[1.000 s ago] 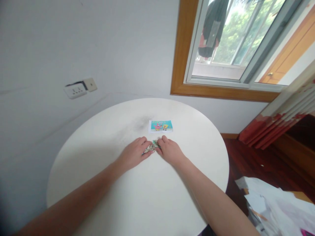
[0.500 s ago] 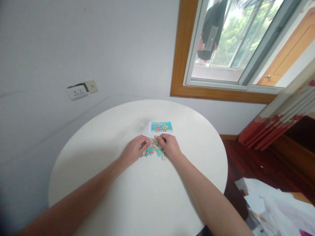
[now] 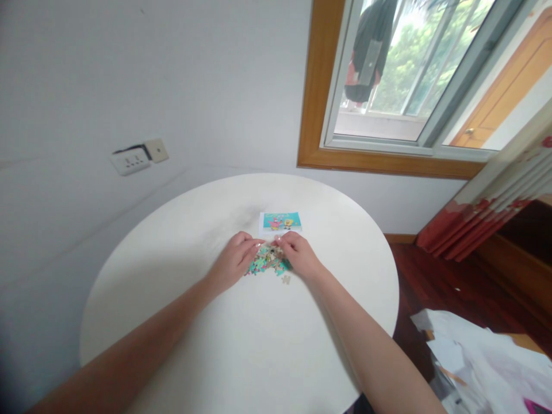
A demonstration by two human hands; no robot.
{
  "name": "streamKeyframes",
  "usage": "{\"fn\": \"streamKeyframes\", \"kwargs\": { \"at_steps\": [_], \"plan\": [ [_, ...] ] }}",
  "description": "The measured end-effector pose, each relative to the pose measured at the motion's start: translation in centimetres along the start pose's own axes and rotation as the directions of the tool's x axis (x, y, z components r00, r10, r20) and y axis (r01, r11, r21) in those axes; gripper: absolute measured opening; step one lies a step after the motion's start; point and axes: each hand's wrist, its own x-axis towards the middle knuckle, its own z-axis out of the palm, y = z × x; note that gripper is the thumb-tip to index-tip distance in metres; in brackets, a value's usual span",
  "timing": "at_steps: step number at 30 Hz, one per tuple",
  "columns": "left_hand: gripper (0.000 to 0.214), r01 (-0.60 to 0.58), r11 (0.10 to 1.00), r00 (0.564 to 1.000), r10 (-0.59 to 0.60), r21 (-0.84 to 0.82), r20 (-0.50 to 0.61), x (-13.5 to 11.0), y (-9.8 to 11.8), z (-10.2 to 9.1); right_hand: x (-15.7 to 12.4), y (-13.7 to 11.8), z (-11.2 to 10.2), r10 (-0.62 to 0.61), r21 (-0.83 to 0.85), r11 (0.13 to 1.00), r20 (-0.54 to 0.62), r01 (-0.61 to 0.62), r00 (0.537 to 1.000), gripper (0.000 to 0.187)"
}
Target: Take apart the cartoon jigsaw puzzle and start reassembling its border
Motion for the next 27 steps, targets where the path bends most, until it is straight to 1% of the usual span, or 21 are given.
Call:
{"fn": "streamKeyframes", "kwargs": {
  "at_steps": [3,7,10,13,15,18,21,22,23,25,27],
  "plan": [
    [0.038,0.015,1.000,1.000,-0.015,0.018,-0.015,0.0,-0.3,-0.2,-0.4,-0.4,-0.9,0.059,0.038,0.998,-0.015,-0.058,0.998,0.045],
    [0.041,0.062,0.996,0.998,-0.064,-0.060,-0.018,-0.5,-0.7,-0.2,-1.0,-0.6,-2.0,0.124,0.069,0.990,-0.057,-0.120,0.991,0.046],
    [0.041,0.110,0.985,0.994,-0.108,-0.132,0.029,-0.9,-0.9,0.1,-1.2,-0.3,-2.0,0.235,0.215,0.955,-0.133,-0.203,0.963,0.047],
    [0.042,0.156,0.968,0.987,-0.144,-0.194,0.076,-1.1,-0.7,0.7,-1.3,0.0,-0.6,0.372,0.393,0.872,-0.144,-0.292,0.917,0.050],
    [0.042,0.193,0.946,0.981,-0.182,-0.260,0.067,-1.0,-0.3,1.1,-1.5,0.0,0.9,0.423,0.444,0.837,-0.155,-0.319,0.893,0.050],
    [0.041,0.262,0.876,0.961,-0.273,-0.405,0.031,-0.6,0.6,1.8,-1.6,-0.7,3.4,0.383,0.432,0.865,-0.235,-0.258,0.893,0.050],
    [0.039,0.265,0.824,0.941,-0.334,-0.500,-0.051,0.0,1.6,2.6,-1.5,-2.0,5.3,0.304,0.405,0.896,-0.257,-0.184,0.917,0.048],
    [0.039,0.267,0.812,0.928,-0.362,-0.520,-0.088,0.2,1.9,2.9,-1.4,-2.4,5.7,0.287,0.419,0.894,-0.256,-0.162,0.923,0.047],
    [0.038,0.284,0.790,0.906,-0.407,-0.543,-0.118,0.5,2.2,3.2,-1.4,-2.7,5.9,0.285,0.447,0.882,-0.260,-0.146,0.923,0.045],
    [0.038,0.351,0.722,0.834,-0.531,-0.597,-0.152,1.2,2.5,3.6,-1.2,-3.0,6.0,0.330,0.545,0.827,-0.273,-0.137,0.904,0.044],
    [0.038,0.396,0.665,0.761,-0.623,-0.633,-0.180,1.7,2.4,3.7,-1.0,-2.8,5.2,0.402,0.658,0.742,-0.281,-0.130,0.871,0.043]
  ]
}}
